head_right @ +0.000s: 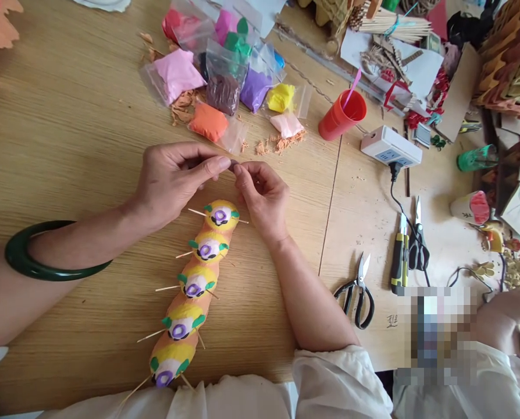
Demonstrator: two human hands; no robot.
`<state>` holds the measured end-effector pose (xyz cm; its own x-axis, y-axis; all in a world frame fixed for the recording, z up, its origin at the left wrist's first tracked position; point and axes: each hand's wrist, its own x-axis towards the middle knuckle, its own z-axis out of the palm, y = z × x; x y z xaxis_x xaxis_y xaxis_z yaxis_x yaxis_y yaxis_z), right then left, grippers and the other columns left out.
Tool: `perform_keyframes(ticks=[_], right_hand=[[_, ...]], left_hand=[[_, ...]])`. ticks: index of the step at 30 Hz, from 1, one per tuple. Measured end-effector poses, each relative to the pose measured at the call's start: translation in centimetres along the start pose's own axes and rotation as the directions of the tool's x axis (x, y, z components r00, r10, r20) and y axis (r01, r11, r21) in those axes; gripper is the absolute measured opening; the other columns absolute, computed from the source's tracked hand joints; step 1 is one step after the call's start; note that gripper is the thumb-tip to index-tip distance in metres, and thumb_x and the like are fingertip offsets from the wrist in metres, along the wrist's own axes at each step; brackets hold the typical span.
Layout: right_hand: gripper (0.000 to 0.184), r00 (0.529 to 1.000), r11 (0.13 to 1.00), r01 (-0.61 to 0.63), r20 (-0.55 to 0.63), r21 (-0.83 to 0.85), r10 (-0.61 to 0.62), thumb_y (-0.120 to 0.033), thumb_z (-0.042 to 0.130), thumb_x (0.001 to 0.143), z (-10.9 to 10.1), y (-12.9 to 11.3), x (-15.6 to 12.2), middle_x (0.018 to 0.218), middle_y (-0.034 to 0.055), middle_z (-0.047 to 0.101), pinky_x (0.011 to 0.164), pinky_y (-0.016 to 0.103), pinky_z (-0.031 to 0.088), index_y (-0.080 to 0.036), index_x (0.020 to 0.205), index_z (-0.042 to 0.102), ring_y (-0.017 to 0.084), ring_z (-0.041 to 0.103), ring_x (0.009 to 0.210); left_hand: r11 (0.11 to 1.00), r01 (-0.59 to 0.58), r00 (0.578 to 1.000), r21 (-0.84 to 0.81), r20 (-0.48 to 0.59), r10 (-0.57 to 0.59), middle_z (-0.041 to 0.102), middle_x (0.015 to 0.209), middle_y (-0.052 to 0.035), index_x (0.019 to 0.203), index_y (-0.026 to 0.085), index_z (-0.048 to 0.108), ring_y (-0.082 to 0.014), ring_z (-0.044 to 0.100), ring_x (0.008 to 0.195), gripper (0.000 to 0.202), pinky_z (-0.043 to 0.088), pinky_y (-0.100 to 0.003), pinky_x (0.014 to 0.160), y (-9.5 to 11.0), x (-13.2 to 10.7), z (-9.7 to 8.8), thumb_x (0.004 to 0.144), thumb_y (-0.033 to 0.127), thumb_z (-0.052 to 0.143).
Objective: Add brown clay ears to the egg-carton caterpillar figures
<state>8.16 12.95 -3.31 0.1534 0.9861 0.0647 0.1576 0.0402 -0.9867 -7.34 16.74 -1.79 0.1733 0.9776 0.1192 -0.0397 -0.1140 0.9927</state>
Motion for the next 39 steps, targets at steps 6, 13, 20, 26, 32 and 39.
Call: perform_keyframes(ticks=[6, 13, 20, 26, 32, 39], right_hand=[[0.044, 0.999, 1.0, 0.01, 0.031, -0.011, -0.01, -0.067, 0.067, 0.091, 0.0, 0.4, 0.1, 0.071, -0.0033, 0.058, 0.052, 0.025, 0.049, -0.024, 0.087, 0.063, 0.01, 0.052, 0.057], [0.047, 0.999, 0.997, 0.001, -0.046, -0.079, -0.005, -0.071, 0.057, 0.096, -1.0, -0.4, 0.7, 0.076, -0.0006, 0.058, 0.053, 0.025, 0.053, -0.025, 0.088, 0.064, 0.01, 0.054, 0.06], [0.035, 0.993, 0.986, -0.1, -0.078, -0.132, 0.091, -0.055, 0.08, 0.086, -4.3, -6.3, -2.1, 0.071, -0.0019, 0.063, 0.047, 0.022, 0.05, -0.023, 0.076, 0.071, 0.008, 0.051, 0.056], [0.023, 0.978, 0.952, -0.207, -0.026, -0.225, 0.206, -0.039, 0.079, 0.086, -4.4, -7.3, -5.5, 0.067, -0.0013, 0.067, 0.045, 0.021, 0.047, -0.019, 0.075, 0.075, 0.006, 0.052, 0.053], [0.021, 0.972, 0.927, -0.226, -0.009, -0.301, 0.234, -0.037, 0.076, 0.086, -4.1, -7.7, -6.0, 0.067, -0.0004, 0.067, 0.044, 0.02, 0.047, -0.018, 0.075, 0.074, 0.006, 0.053, 0.054], [0.023, 0.969, 0.897, -0.229, -0.003, -0.378, 0.246, -0.035, 0.075, 0.084, -3.8, -7.8, -6.1, 0.069, 0.0001, 0.069, 0.043, 0.02, 0.046, -0.018, 0.07, 0.071, 0.006, 0.052, 0.052]], left_hand=[[0.999, -0.037, 0.999, 0.034, 0.011, 0.037, 0.069, 0.068, -0.0014, 0.073, 0.022, 0.078, -0.0135, 0.056, 0.061, 0.021, 0.044, -0.028, 0.058, -0.5, 0.2, 0.0, 0.085, 0.039, 0.078], [0.987, -0.005, 0.997, 0.159, 0.082, -0.008, 0.065, 0.066, -0.0018, 0.082, 0.019, 0.079, -0.0124, 0.053, 0.061, 0.033, 0.042, -0.026, 0.06, -0.1, 0.1, -0.3, 0.097, 0.042, 0.06], [0.957, -0.028, 0.992, 0.288, 0.123, -0.008, 0.065, 0.064, -0.0011, 0.084, 0.016, 0.081, -0.0121, 0.053, 0.059, 0.029, 0.041, -0.027, 0.061, -0.1, 0.2, -0.4, 0.095, 0.034, 0.061], [0.95, -0.048, 0.988, 0.308, 0.152, 0.0, 0.067, 0.064, -0.0025, 0.082, 0.015, 0.081, -0.0122, 0.055, 0.06, 0.031, 0.041, -0.027, 0.061, -0.1, 0.3, -0.4, 0.095, 0.032, 0.059], [0.95, -0.062, 0.988, 0.306, 0.152, 0.016, 0.065, 0.063, -0.0019, 0.083, 0.013, 0.082, -0.0116, 0.053, 0.059, 0.03, 0.041, -0.027, 0.062, -0.4, 0.4, -0.2, 0.096, 0.029, 0.059], [0.953, -0.046, 0.987, 0.299, 0.163, -0.003, 0.066, 0.065, -0.0018, 0.082, 0.013, 0.08, -0.0114, 0.054, 0.061, 0.028, 0.043, -0.027, 0.064, -0.1, 0.4, -0.3, 0.096, 0.025, 0.059]])
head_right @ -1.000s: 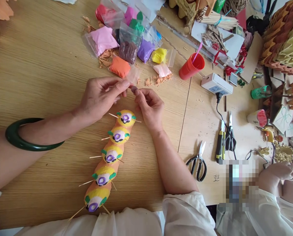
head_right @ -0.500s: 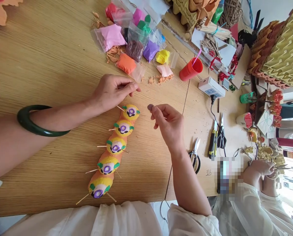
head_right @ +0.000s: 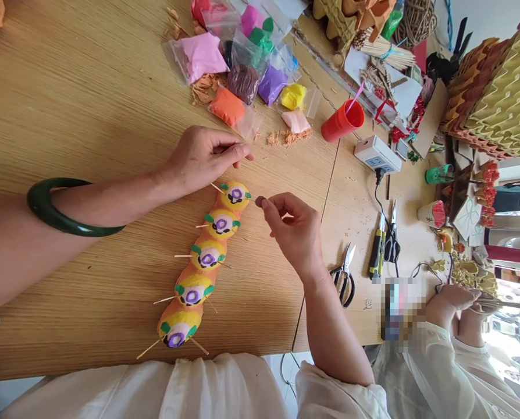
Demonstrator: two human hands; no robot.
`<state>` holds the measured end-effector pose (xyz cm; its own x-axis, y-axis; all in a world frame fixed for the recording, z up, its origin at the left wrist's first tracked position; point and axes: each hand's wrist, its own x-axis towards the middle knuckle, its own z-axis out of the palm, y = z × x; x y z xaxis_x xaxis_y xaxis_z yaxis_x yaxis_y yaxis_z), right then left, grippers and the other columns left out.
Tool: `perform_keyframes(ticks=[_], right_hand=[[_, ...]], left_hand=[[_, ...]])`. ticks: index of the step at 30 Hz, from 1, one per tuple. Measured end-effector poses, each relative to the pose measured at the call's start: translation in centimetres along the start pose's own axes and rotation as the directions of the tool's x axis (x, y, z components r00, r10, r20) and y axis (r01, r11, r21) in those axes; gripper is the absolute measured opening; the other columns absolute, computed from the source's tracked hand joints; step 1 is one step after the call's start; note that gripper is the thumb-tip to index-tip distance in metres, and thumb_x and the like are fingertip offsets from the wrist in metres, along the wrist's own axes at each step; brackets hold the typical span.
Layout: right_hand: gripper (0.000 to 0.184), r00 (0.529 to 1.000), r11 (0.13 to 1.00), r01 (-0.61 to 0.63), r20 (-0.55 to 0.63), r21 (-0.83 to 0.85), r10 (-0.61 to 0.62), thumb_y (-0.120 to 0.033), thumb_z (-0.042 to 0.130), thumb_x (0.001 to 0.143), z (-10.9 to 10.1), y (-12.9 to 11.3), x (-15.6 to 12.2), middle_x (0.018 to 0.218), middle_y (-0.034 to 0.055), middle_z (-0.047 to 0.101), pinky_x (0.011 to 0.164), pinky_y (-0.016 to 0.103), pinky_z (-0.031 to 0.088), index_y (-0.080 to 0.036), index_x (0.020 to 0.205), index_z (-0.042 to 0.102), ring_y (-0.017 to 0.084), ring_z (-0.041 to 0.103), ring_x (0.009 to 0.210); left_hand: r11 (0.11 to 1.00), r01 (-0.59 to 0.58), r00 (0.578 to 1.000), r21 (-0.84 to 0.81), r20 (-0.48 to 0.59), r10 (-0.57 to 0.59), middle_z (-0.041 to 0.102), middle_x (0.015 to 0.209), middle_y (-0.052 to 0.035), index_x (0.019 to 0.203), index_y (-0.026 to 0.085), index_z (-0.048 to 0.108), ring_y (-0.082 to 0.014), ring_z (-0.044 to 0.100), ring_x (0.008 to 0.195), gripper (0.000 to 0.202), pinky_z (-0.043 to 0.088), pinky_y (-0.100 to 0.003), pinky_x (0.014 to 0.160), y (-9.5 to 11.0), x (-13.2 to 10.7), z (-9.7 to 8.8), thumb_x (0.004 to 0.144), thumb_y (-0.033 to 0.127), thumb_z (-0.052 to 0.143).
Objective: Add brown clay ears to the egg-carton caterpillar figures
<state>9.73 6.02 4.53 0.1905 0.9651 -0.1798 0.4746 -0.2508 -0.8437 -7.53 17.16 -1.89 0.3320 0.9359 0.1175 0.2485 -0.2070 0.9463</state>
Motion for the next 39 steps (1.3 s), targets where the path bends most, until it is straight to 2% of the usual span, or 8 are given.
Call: perform_keyframes(ticks=[7, 15, 22, 26, 29, 34, 39], right_hand=[[0.021, 1.0, 0.999, -0.004, -0.015, -0.051, 0.004, -0.033, 0.077, 0.085, -0.03, -0.19, -0.12, 0.07, -0.0005, 0.07, 0.04, 0.018, 0.043, -0.017, 0.071, 0.071, 0.004, 0.051, 0.049], [0.021, 1.0, 0.999, 0.013, 0.024, -0.043, -0.012, -0.035, 0.072, 0.087, 0.03, -0.07, -0.21, 0.071, 0.0008, 0.068, 0.045, 0.019, 0.054, -0.017, 0.078, 0.074, 0.009, 0.055, 0.06], [0.031, 0.999, 1.0, -0.014, 0.046, 0.007, 0.013, -0.048, 0.075, 0.089, -0.33, -0.37, -0.2, 0.075, 0.0025, 0.068, 0.049, 0.021, 0.061, -0.018, 0.078, 0.075, 0.01, 0.056, 0.063], [0.043, 0.998, 0.999, -0.017, 0.06, 0.038, 0.015, -0.056, 0.069, 0.094, -0.43, -0.27, -0.01, 0.079, 0.0045, 0.07, 0.05, 0.021, 0.06, -0.018, 0.074, 0.075, 0.008, 0.055, 0.061], [0.045, 0.998, 0.999, -0.018, 0.066, 0.037, 0.015, -0.059, 0.069, 0.094, -0.31, -0.07, 0.14, 0.076, 0.0039, 0.068, 0.047, 0.02, 0.059, -0.017, 0.078, 0.077, 0.008, 0.056, 0.06], [0.04, 0.994, 0.998, -0.065, 0.087, 0.018, 0.063, -0.053, 0.075, 0.089, 0.08, 0.08, 0.38, 0.066, 0.0006, 0.064, 0.042, 0.02, 0.056, -0.016, 0.074, 0.075, 0.007, 0.054, 0.054], [0.031, 0.993, 0.997, -0.066, 0.105, 0.05, 0.061, -0.043, 0.074, 0.088, 0.34, 0.02, 0.5, 0.062, -0.0014, 0.063, 0.042, 0.02, 0.057, -0.016, 0.072, 0.073, 0.006, 0.053, 0.051]], left_hand=[[1.0, 0.008, 1.0, 0.011, 0.025, -0.009, 0.068, 0.066, -0.0021, 0.085, 0.015, 0.08, -0.0125, 0.055, 0.063, 0.027, 0.044, -0.028, 0.066, -0.09, 0.06, -0.1, 0.097, 0.027, 0.059], [1.0, 0.004, 1.0, 0.001, 0.029, -0.004, 0.069, 0.067, -0.0036, 0.085, 0.016, 0.079, -0.0144, 0.055, 0.066, 0.03, 0.042, -0.028, 0.063, -0.19, 0.03, -0.06, 0.095, 0.034, 0.058], [1.0, 0.011, 1.0, -0.013, 0.028, -0.011, 0.068, 0.067, -0.0029, 0.083, 0.018, 0.079, -0.0148, 0.055, 0.064, 0.029, 0.041, -0.03, 0.063, -0.11, 0.06, -0.07, 0.095, 0.034, 0.058], [1.0, 0.01, 1.0, -0.02, 0.022, -0.01, 0.067, 0.066, -0.0026, 0.083, 0.018, 0.079, -0.0151, 0.055, 0.064, 0.027, 0.041, -0.03, 0.063, -0.05, 0.05, -0.06, 0.095, 0.031, 0.058], [1.0, 0.013, 1.0, -0.012, 0.026, -0.012, 0.068, 0.066, -0.0027, 0.083, 0.017, 0.079, -0.0147, 0.055, 0.065, 0.026, 0.041, -0.029, 0.064, 0.07, 0.03, -0.08, 0.095, 0.029, 0.058], [1.0, 0.014, 0.999, 0.003, 0.029, -0.014, 0.07, 0.068, -0.0033, 0.082, 0.016, 0.078, -0.0145, 0.057, 0.066, 0.027, 0.042, -0.029, 0.063, 0.28, 0.0, -0.11, 0.095, 0.027, 0.058], [1.0, 0.017, 0.999, 0.008, 0.031, -0.018, 0.069, 0.067, -0.0035, 0.082, 0.016, 0.078, -0.0146, 0.058, 0.066, 0.028, 0.043, -0.029, 0.063, 0.18, 0.01, -0.12, 0.096, 0.029, 0.058]])
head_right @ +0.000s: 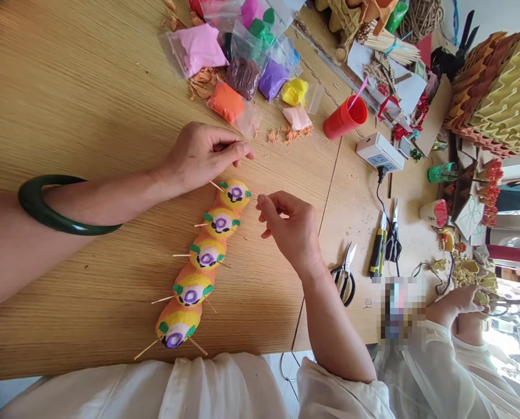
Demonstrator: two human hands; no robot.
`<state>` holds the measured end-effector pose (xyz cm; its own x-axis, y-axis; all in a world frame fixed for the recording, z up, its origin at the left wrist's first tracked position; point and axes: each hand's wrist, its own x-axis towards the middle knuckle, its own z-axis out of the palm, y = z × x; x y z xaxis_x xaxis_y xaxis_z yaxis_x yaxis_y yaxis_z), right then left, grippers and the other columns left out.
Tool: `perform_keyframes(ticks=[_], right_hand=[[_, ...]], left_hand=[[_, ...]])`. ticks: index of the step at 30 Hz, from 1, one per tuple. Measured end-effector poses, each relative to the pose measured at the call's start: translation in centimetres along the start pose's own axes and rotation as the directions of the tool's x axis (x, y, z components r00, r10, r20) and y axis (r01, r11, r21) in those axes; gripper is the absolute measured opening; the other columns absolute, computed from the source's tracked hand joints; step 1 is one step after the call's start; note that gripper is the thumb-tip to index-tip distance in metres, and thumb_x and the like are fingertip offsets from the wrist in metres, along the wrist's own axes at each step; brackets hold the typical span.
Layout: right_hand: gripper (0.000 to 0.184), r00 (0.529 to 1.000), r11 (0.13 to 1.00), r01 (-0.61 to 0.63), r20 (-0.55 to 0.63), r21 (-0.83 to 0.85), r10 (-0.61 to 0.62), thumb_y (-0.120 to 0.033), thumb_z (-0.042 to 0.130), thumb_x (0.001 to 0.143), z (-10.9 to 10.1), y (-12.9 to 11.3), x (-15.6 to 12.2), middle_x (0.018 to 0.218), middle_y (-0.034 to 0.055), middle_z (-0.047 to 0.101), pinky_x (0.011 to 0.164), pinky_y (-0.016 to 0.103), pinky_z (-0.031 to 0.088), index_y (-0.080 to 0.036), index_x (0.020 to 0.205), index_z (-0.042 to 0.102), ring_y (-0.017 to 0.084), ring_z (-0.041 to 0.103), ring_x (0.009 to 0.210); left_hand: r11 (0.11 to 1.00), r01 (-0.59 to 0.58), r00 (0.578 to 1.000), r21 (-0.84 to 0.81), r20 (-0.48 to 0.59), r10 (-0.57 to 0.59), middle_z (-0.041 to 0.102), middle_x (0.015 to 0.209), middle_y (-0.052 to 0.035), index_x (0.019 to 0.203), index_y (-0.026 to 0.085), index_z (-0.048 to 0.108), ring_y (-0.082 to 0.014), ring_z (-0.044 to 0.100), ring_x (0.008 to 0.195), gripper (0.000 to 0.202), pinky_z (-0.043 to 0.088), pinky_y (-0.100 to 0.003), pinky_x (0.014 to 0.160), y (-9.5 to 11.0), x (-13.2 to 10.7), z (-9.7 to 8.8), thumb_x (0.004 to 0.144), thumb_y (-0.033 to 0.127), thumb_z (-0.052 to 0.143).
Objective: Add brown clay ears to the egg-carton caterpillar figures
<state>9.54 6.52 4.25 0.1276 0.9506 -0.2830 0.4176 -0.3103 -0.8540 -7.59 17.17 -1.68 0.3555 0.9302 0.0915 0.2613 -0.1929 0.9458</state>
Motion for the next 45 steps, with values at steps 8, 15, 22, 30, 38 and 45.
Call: perform_keyframes(ticks=[8, 15, 22, 30, 38, 45], right_hand=[[0.047, 0.999, 0.997, -0.047, 0.031, 0.064, 0.045, -0.062, 0.078, 0.084, 0.0, 0.22, 0.0, 0.065, 0.0008, 0.065, 0.046, 0.022, 0.06, -0.017, 0.073, 0.075, 0.008, 0.056, 0.054], [0.065, 0.995, 0.985, -0.102, 0.002, 0.139, 0.103, -0.081, 0.068, 0.081, -0.09, 0.15, 0.0, 0.071, 0.0042, 0.066, 0.046, 0.024, 0.06, -0.017, 0.076, 0.075, 0.01, 0.059, 0.058], [0.05, 0.999, 0.994, -0.033, 0.015, 0.102, 0.032, -0.067, 0.077, 0.083, 0.21, 0.27, -0.14, 0.068, 0.0011, 0.065, 0.046, 0.022, 0.06, -0.018, 0.075, 0.075, 0.009, 0.057, 0.057], [0.035, 0.999, 0.995, -0.035, 0.003, 0.09, 0.035, -0.051, 0.079, 0.084, 0.68, 0.61, 0.07, 0.062, -0.0014, 0.064, 0.045, 0.022, 0.06, -0.018, 0.072, 0.074, 0.007, 0.054, 0.052], [0.049, 0.998, 0.99, -0.06, 0.04, 0.128, 0.056, -0.066, 0.08, 0.081, 0.53, 0.54, 0.01, 0.064, 0.0001, 0.064, 0.046, 0.024, 0.062, -0.017, 0.072, 0.074, 0.008, 0.057, 0.053], [0.066, 0.993, 0.977, -0.12, 0.008, 0.178, 0.121, -0.082, 0.064, 0.084, 0.4, 0.69, -0.1, 0.068, 0.0032, 0.066, 0.046, 0.025, 0.061, -0.018, 0.075, 0.075, 0.01, 0.06, 0.055]], left_hand=[[1.0, 0.007, 1.0, 0.001, 0.002, -0.007, 0.069, 0.068, -0.003, 0.081, 0.017, 0.079, -0.0145, 0.055, 0.065, 0.028, 0.041, -0.03, 0.062, -0.02, 0.01, 0.0, 0.095, 0.03, 0.058], [1.0, 0.004, 1.0, -0.026, 0.0, -0.004, 0.065, 0.063, -0.002, 0.081, 0.017, 0.078, -0.015, 0.056, 0.066, 0.028, 0.041, -0.029, 0.064, -0.04, 0.01, 0.01, 0.094, 0.032, 0.058], [1.0, 0.002, 1.0, -0.002, 0.003, -0.002, 0.069, 0.066, -0.0032, 0.081, 0.018, 0.079, -0.0147, 0.057, 0.064, 0.029, 0.042, -0.029, 0.062, -0.13, 0.05, 0.01, 0.095, 0.032, 0.057], [1.0, 0.011, 1.0, -0.001, -0.008, -0.011, 0.068, 0.065, -0.0026, 0.08, 0.017, 0.079, -0.015, 0.057, 0.065, 0.028, 0.042, -0.03, 0.063, -0.05, -0.02, 0.06, 0.095, 0.029, 0.059], [1.0, 0.003, 1.0, 0.009, -0.007, -0.003, 0.067, 0.064, -0.0024, 0.079, 0.017, 0.079, -0.0148, 0.057, 0.064, 0.029, 0.042, -0.029, 0.062, -0.15, 0.06, 0.08, 0.096, 0.029, 0.059], [1.0, 0.014, 1.0, 0.002, 0.005, -0.014, 0.069, 0.067, -0.0025, 0.082, 0.017, 0.08, -0.0148, 0.057, 0.066, 0.028, 0.042, -0.029, 0.062, -0.03, 0.0, -0.03, 0.096, 0.03, 0.059]])
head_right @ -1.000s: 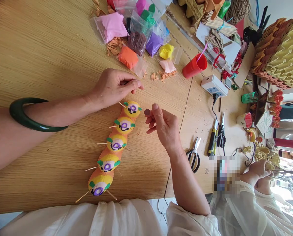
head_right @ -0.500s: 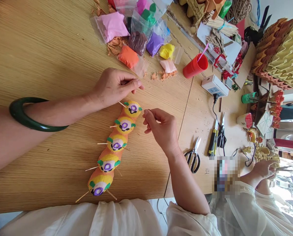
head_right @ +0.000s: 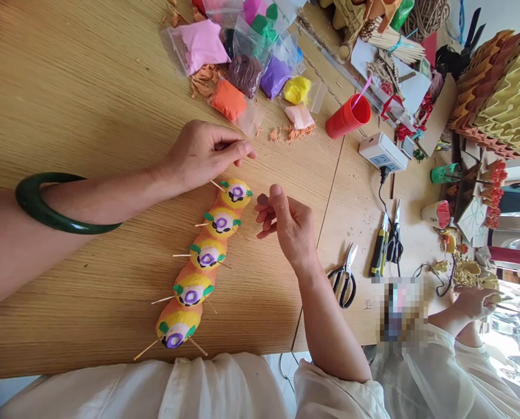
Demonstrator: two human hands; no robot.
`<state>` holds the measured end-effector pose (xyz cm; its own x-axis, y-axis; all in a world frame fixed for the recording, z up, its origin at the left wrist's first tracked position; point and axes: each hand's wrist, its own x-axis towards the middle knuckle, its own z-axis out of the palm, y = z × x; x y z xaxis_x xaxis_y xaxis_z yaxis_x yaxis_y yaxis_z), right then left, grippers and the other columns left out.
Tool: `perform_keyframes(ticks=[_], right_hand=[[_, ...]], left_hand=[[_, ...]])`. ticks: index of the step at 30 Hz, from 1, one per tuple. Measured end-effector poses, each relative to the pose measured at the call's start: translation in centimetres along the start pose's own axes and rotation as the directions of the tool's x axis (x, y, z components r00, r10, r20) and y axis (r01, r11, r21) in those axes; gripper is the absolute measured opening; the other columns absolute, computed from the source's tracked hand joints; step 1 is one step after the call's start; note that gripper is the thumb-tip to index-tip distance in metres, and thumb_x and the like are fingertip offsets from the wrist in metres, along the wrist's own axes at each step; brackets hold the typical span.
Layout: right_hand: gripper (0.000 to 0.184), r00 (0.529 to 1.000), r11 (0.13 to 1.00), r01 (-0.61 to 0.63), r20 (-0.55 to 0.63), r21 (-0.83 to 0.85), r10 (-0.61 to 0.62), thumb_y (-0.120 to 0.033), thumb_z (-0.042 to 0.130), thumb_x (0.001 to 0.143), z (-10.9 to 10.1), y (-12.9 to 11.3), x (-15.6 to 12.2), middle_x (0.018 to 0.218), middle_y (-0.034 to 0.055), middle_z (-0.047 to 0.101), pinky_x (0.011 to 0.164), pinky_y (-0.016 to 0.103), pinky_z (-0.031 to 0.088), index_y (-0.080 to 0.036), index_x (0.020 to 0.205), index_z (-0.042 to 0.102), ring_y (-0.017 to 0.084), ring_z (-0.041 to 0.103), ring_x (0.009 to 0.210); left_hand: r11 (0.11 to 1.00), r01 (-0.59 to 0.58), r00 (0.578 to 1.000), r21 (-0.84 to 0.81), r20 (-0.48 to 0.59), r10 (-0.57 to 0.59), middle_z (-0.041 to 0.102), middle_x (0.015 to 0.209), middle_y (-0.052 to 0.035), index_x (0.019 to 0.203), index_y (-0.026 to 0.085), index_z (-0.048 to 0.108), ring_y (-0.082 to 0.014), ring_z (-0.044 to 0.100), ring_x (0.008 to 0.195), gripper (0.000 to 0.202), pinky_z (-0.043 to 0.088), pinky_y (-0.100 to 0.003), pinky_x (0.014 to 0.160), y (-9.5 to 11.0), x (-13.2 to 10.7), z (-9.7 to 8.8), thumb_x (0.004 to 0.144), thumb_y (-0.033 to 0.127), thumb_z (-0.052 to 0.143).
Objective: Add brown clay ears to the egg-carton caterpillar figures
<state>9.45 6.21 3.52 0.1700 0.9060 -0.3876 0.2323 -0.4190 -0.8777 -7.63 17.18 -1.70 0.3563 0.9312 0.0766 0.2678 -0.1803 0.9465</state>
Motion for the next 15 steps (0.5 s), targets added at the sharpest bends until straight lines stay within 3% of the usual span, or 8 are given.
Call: perform_keyframes(ticks=[15], right_hand=[[0.044, 0.995, 0.995, 0.094, -0.02, 0.022, -0.094, -0.06, 0.077, 0.087, 0.43, 0.54, 0.03, 0.063, -0.0003, 0.066, 0.044, 0.022, 0.06, -0.018, 0.073, 0.075, 0.008, 0.058, 0.052]], left_hand=[[1.0, 0.009, 1.0, -0.017, 0.003, -0.009, 0.068, 0.066, -0.0024, 0.078, 0.015, 0.078, -0.0133, 0.056, 0.065, 0.028, 0.04, -0.027, 0.062, 0.18, 0.0, 0.04, 0.094, 0.027, 0.059]])
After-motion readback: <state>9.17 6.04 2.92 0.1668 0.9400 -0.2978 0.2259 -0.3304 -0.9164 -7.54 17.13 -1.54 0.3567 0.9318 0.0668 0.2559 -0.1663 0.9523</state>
